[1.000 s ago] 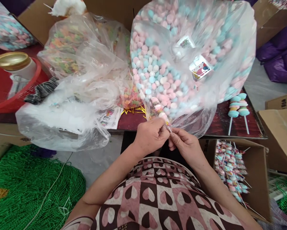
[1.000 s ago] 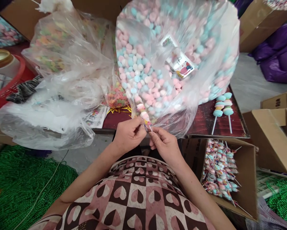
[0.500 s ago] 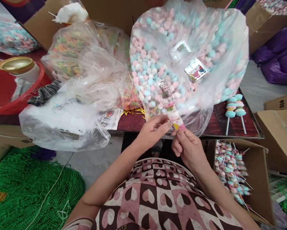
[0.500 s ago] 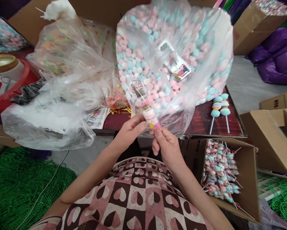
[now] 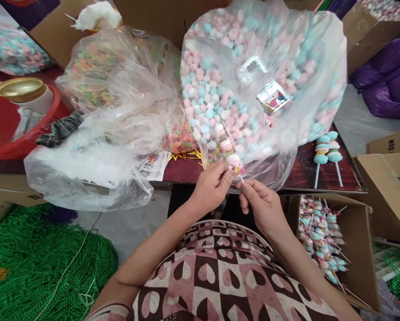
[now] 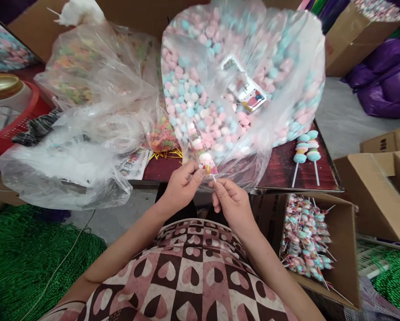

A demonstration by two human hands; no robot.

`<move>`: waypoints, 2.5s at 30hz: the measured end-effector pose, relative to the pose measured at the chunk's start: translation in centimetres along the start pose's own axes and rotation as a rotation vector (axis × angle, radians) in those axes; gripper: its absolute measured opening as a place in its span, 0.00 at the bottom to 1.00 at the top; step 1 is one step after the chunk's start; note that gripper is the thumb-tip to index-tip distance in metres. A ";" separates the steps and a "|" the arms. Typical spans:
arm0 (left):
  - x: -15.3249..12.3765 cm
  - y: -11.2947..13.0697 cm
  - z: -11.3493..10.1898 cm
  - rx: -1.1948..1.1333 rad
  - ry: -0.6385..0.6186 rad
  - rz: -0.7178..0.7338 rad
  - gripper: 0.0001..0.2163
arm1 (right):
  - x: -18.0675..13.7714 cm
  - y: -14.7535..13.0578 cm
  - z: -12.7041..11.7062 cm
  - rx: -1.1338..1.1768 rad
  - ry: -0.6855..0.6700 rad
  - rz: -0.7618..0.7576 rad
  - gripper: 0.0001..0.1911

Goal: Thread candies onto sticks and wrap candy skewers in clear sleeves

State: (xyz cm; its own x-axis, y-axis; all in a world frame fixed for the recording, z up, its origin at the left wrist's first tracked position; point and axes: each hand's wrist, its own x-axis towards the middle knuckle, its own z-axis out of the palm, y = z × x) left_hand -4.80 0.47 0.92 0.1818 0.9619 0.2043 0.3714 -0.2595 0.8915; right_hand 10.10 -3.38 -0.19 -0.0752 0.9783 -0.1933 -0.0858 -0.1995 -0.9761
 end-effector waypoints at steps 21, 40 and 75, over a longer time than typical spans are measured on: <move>1.1 0.8 0.0 -1.045 -0.105 -0.374 0.23 | -0.4 0.3 0.9 -0.252 0.093 -0.267 0.12; 0.2 -0.5 0.8 -0.156 0.053 -0.157 0.20 | 0.6 -0.7 0.5 -0.467 0.154 -0.335 0.12; 0.5 1.4 -0.3 -1.186 -0.184 -0.448 0.19 | 1.7 -3.7 -2.0 -0.259 -0.052 -0.171 0.18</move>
State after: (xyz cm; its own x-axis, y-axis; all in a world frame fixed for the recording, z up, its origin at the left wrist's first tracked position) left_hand -4.43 0.63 2.39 0.4097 0.8943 -0.1797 -0.5857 0.4090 0.6998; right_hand 12.30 -0.84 2.92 -0.1331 0.9908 -0.0256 0.1536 -0.0049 -0.9881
